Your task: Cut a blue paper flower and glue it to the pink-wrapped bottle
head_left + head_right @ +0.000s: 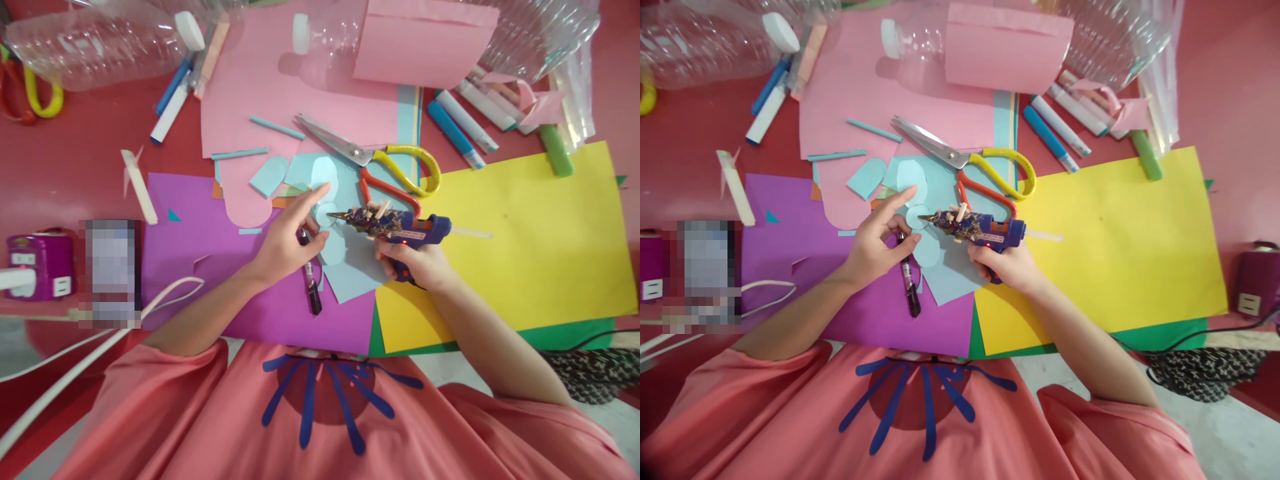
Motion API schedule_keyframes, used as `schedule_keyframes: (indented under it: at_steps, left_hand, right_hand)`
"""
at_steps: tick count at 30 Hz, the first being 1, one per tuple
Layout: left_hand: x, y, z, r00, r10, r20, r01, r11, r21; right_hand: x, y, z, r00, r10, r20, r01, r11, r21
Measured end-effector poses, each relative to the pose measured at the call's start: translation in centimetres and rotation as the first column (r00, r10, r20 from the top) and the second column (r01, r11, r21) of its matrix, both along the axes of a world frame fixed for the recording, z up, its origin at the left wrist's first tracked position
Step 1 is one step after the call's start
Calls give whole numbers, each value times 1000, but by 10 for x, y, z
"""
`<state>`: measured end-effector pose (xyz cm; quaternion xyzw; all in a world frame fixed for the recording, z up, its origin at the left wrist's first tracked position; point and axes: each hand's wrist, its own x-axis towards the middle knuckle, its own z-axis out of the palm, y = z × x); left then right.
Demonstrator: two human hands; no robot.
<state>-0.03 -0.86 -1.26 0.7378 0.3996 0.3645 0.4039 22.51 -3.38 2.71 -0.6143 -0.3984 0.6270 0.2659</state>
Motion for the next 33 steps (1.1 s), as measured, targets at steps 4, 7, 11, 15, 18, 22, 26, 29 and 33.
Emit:
schedule_keyframes:
  at_steps: [4,7,11,15,18,22,26,29,33]
  left_hand:
    - [0,0,0,1000,-1,-5,1,1000,1]
    - [0,0,1,1000,-4,-8,4,1000,1]
    - [1,0,1,1000,-2,0,2,1000,5]
    - [1,0,1,1000,-2,-8,2,1000,-7]
    - [0,0,1,1000,2,-9,-2,1000,-7]
    - [-1,2,1,1000,31,-1,-31,999,10]
    - [-2,4,2,998,47,-32,-47,999,-11]
    - [0,2,2,996,37,-83,-39,999,-18]
    - [1,-1,3,989,19,-144,-13,999,43]
  right_hand:
    - [0,0,0,1000,17,2,-17,1000,14]
    - [1,0,0,999,42,6,-42,999,27]
    - [1,0,1,998,51,20,-52,998,40]
    - [0,0,2,999,37,19,-38,999,18]
    - [0,0,1,1000,20,4,-20,1000,10]
    - [9,-2,-6,1000,-7,-25,8,999,33]
    - [16,-4,-11,994,-20,-111,26,998,61]
    - [13,-5,-9,996,14,-91,-11,999,41]
    - [4,-6,-4,999,34,-5,-34,999,25]
